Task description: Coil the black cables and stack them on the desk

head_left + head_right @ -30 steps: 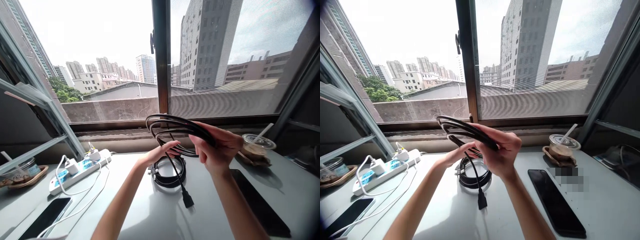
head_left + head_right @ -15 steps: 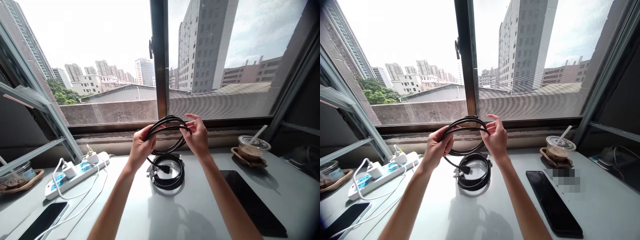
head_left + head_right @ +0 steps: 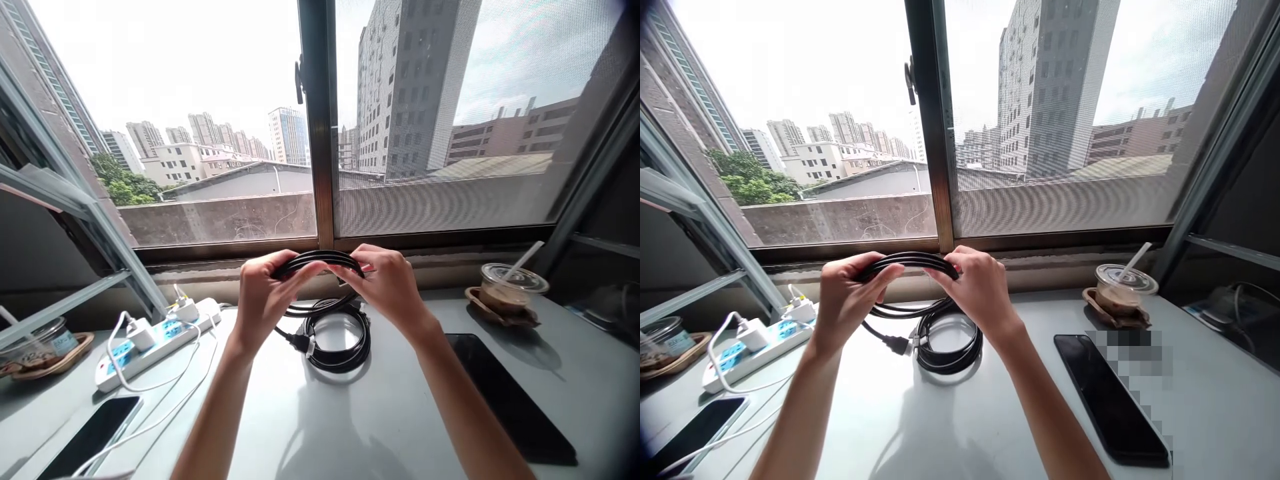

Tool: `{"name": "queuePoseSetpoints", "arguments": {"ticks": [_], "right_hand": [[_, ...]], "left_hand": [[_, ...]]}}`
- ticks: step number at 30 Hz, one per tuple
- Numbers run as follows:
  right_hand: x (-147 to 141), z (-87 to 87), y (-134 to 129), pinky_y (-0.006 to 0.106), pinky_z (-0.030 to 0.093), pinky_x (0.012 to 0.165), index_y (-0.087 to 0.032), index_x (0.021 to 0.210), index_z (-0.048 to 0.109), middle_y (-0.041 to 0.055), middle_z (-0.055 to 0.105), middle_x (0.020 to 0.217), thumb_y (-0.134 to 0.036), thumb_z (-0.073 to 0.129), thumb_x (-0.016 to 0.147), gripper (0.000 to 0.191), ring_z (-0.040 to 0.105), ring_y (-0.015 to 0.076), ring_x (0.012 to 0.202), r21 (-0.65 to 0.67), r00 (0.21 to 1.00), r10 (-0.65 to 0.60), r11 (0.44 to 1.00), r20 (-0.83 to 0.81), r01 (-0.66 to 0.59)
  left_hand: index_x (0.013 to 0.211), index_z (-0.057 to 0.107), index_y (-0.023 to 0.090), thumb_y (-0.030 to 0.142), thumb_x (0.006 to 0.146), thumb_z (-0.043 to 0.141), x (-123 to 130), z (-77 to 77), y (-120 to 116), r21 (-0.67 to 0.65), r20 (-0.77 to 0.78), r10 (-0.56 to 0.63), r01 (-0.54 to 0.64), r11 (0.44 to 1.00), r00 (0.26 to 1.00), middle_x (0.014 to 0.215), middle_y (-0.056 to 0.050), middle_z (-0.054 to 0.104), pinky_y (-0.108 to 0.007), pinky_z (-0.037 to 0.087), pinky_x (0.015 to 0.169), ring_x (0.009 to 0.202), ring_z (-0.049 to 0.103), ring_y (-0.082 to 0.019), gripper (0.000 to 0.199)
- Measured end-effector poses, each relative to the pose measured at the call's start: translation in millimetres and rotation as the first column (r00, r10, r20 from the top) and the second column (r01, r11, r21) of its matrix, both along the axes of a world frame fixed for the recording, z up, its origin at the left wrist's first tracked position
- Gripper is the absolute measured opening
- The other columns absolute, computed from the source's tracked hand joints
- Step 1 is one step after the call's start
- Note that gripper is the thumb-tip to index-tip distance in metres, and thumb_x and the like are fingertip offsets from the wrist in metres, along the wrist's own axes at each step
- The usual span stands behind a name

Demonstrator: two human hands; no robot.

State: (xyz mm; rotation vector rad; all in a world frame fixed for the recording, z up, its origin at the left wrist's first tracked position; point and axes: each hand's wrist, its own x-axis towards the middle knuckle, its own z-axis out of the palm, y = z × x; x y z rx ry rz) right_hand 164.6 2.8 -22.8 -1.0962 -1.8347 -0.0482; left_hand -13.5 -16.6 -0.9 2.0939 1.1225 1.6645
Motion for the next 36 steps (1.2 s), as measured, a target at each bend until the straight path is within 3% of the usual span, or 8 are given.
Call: {"name": "queuePoseSetpoints", "arguments": {"ticks": [5, 9, 16, 18, 21, 25, 29, 36], "right_hand": [[2.2, 4.6, -8.6, 0.023, 0.021, 0.049, -0.015, 0.051, 0.048, -0.0046, 0.037, 0.047, -0.054, 0.062, 0.077, 0.049, 0.030, 0.0058, 0.048, -0.023, 0.988, 0.107, 0.994, -0.112, -0.110], [4.8, 8.9, -13.2, 0.022, 0.021, 0.047, -0.014, 0.055, 0.049, -0.0049, 0.037, 0.051, -0.049, 0.066, 0.074, 0.043, 0.032, 0.0055, 0.050, -0.154, 0.932, 0.291, 0.932, -0.217, -0.327], [3.6, 15.0, -21.1, 0.020, 0.032, 0.045, -0.013, 0.053, 0.054, -0.0001, 0.053, 0.051, -0.049, 0.057, 0.082, 0.046, 0.047, 0.0074, 0.046, -0.381, 0.701, 0.552, 0.591, -0.452, -0.711], [2.6, 15.2, -23.4, 0.020, 0.032, 0.043, -0.014, 0.052, 0.051, -0.0008, 0.050, 0.048, -0.048, 0.054, 0.083, 0.047, 0.047, 0.0074, 0.043, -0.440, 0.713, 0.554, 0.561, -0.430, -0.701], [0.8, 12.6, -22.8, 0.019, 0.031, 0.043, -0.015, 0.057, 0.050, -0.0034, 0.048, 0.049, -0.044, 0.061, 0.079, 0.038, 0.044, 0.0070, 0.045, -0.436, 0.856, 0.447, 0.737, -0.258, -0.516], [-3.4, 5.5, -13.6, 0.020, 0.040, 0.053, -0.019, 0.097, 0.057, -0.0014, 0.062, 0.076, -0.030, 0.062, 0.080, 0.021, 0.055, 0.0103, 0.062, -0.181, 0.985, 0.137, 0.971, -0.105, -0.154], [-5.9, 0.9, -5.1, 0.020, 0.043, 0.057, -0.025, 0.125, 0.050, 0.0015, 0.060, 0.114, -0.023, 0.052, 0.089, 0.036, 0.060, 0.0103, 0.075, 0.048, 0.988, 0.118, 0.991, 0.099, -0.123], [-2.8, -8.3, 11.2, 0.019, 0.043, 0.061, -0.029, 0.121, 0.060, -0.0003, 0.063, 0.102, -0.023, 0.047, 0.093, 0.031, 0.059, 0.0078, 0.069, 0.059, 0.993, 0.091, 0.994, 0.077, -0.095]], "left_hand": [[0.053, 0.052, 0.016, 0.044, 0.071, 0.070, 4.9, -2.9, 0.5, 0.094, 0.045, 0.077, -0.081, 0.992, 0.996, 0.041, 0.006, 0.040, -0.021, 0.025, 0.037, 0.038, 0.033, -0.006, 0.038], [0.057, 0.054, 0.018, 0.047, 0.071, 0.070, 6.7, -7.2, -1.5, 0.210, 0.082, 0.131, -0.146, 0.967, 0.988, 0.044, 0.006, 0.041, -0.021, 0.027, 0.039, 0.040, 0.035, -0.006, 0.036], [0.058, 0.055, 0.019, 0.048, 0.073, 0.066, -0.5, -8.0, 9.6, 0.235, 0.100, 0.127, -0.148, 0.961, 0.987, 0.043, 0.005, 0.041, -0.022, 0.027, 0.041, 0.040, 0.034, -0.008, 0.035], [0.053, 0.050, 0.018, 0.046, 0.074, 0.064, -1.4, -7.7, 13.4, 0.201, 0.072, 0.138, -0.149, 0.968, 0.988, 0.042, 0.005, 0.038, -0.023, 0.025, 0.041, 0.040, 0.032, -0.007, 0.037], [0.047, 0.043, 0.017, 0.043, 0.076, 0.062, -1.7, -6.2, 15.8, 0.113, 0.014, 0.160, -0.160, 0.981, 0.987, 0.041, 0.005, 0.034, -0.022, 0.023, 0.041, 0.040, 0.029, -0.006, 0.043], [0.046, 0.032, 0.017, 0.051, 0.077, 0.060, -1.6, -5.2, 17.4, -0.122, 0.017, 0.114, -0.112, 0.986, 0.993, 0.039, 0.006, 0.029, -0.021, 0.019, 0.039, 0.038, 0.026, -0.005, 0.054], [0.048, 0.031, 0.017, 0.060, 0.076, 0.057, -2.6, -8.6, 23.4, -0.352, 0.052, 0.093, -0.069, 0.933, 0.994, 0.036, 0.007, 0.029, -0.019, 0.019, 0.038, 0.036, 0.026, -0.003, 0.058], [0.058, 0.042, 0.017, 0.064, 0.079, 0.048, -2.1, -10.5, 32.9, -0.585, 0.093, -0.076, 0.117, 0.803, 0.993, 0.035, 0.006, 0.039, -0.017, 0.026, 0.033, 0.028, 0.040, -0.007, 0.053]]}}
